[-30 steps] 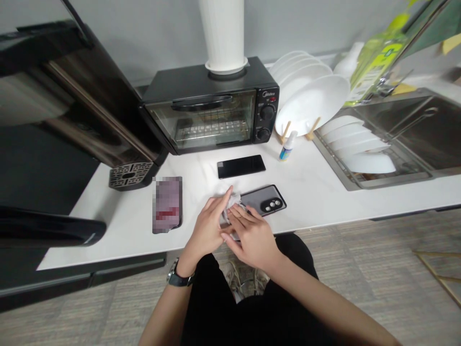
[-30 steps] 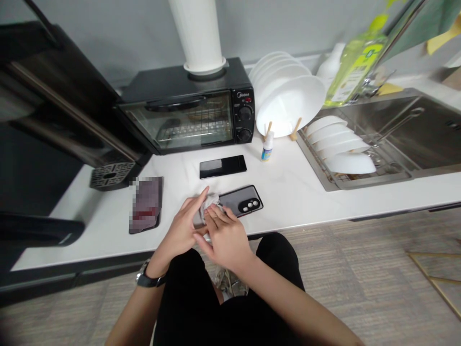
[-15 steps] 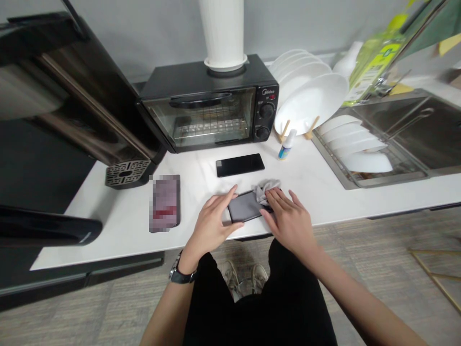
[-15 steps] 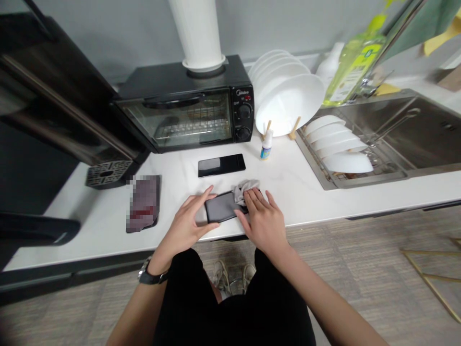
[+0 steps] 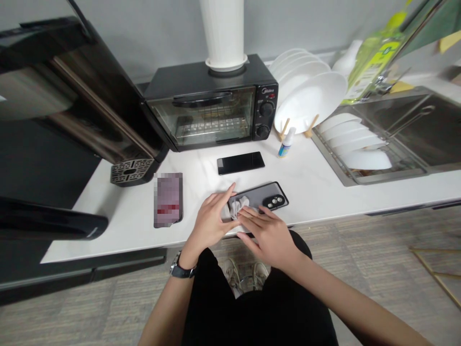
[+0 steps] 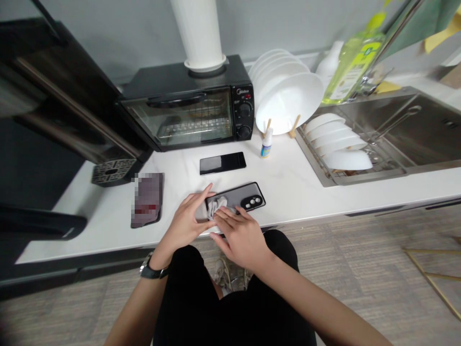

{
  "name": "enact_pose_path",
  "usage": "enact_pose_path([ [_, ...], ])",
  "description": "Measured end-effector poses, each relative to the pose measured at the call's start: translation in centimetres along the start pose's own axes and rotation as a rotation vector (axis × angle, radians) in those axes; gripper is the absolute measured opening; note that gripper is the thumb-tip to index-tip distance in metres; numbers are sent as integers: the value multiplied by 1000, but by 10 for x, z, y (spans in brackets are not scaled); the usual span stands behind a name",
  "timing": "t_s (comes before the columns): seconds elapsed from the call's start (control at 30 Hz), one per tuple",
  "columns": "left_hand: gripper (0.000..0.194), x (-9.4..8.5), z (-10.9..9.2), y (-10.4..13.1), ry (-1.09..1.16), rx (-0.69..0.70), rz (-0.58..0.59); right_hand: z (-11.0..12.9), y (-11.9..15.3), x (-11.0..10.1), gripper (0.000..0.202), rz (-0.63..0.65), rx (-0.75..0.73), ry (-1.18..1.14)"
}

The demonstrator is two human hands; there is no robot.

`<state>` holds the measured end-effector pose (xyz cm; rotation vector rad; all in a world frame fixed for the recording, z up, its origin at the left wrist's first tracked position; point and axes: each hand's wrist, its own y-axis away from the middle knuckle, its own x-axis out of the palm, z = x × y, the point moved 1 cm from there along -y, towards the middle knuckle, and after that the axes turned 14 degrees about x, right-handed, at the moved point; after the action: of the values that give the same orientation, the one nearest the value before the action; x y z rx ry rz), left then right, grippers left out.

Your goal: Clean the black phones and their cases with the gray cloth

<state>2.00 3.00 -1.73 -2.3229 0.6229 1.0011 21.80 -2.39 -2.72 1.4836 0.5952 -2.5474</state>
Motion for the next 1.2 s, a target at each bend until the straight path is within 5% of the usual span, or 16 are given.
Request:
enact_pose_path([
  [0.2,101,1,-2,-1,-22,6,-1,-48,16,-30,37,-110,127,198],
  [0.33,95,1,-1,-3,-15,35,12,-60,5,-22,49,-191,187,291],
  [0.5,90,2,2,-5,-5,37,1,-15,-19,15,67,-223,222,228],
  [0.6,88,2,5,-3,4,24,4,17,-24,30,60,-160,124,102],
  [0.7,93,1,5,-2,0,-12,6,25,-16,26,50,-93,66,-1],
  [0.87,105,1,0,-1,-7,-9,10,-7,9,-6,39,-16,5,7],
  [1.03,103,1,0,-1,-12,0,24,-52,20,-32,41,-117,109,208],
  [1.2,103,1,1,-4,6,12,21,-52,3,-17,61,-186,180,283],
])
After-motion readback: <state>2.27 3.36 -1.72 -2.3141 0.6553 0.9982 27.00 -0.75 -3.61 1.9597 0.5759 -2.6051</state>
